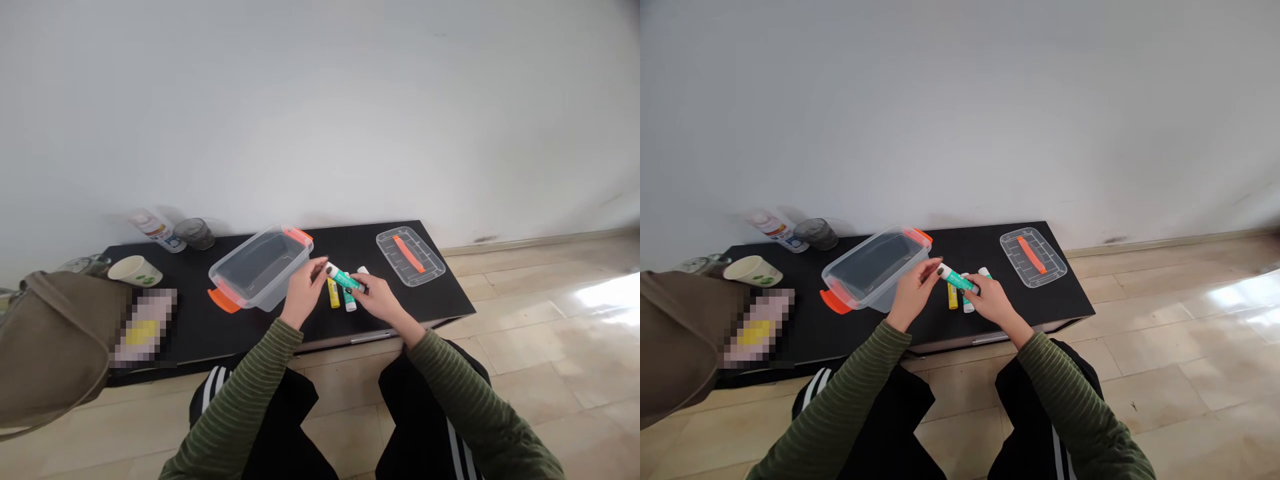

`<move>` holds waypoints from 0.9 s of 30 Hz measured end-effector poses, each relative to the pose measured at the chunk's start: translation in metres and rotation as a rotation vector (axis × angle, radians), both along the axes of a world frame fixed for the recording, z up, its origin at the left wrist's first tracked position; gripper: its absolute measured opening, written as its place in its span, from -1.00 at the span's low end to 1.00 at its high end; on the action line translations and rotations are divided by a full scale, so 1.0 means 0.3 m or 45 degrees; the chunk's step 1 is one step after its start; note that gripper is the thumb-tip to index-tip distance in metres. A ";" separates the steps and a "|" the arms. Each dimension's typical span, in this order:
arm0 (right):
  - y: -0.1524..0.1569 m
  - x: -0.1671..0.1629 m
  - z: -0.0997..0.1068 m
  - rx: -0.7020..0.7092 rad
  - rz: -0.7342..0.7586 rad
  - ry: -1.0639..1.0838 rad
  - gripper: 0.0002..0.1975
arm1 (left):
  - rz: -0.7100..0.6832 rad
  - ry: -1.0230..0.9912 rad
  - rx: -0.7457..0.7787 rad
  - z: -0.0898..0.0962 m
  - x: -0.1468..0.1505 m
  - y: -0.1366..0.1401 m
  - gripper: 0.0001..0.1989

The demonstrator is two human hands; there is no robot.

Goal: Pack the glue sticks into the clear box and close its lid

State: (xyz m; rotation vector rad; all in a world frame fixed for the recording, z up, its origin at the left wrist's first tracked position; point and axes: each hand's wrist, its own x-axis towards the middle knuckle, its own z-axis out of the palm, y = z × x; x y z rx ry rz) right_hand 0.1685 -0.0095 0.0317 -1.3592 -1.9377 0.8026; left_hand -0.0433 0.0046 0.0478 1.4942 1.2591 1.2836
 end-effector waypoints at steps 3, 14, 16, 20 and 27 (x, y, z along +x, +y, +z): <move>0.005 -0.039 -0.001 -0.065 -0.005 -0.022 -0.67 | 0.443 0.292 0.338 0.060 -0.181 0.005 -0.64; 0.004 -0.140 -0.002 0.071 -0.172 0.014 -0.67 | 0.568 0.498 -0.384 -0.016 -0.629 -0.039 -0.55; -0.022 -0.189 0.040 0.184 -0.177 -0.027 -0.68 | 0.538 0.676 -0.430 0.003 -0.605 -0.105 -0.55; -0.094 -0.339 0.132 0.315 0.010 -0.204 -0.72 | 0.487 0.983 -0.599 0.056 -0.546 -0.251 -0.52; -0.170 -0.612 0.190 0.152 0.394 -0.916 -0.76 | 0.380 0.855 -0.417 0.009 -0.490 -0.377 -0.47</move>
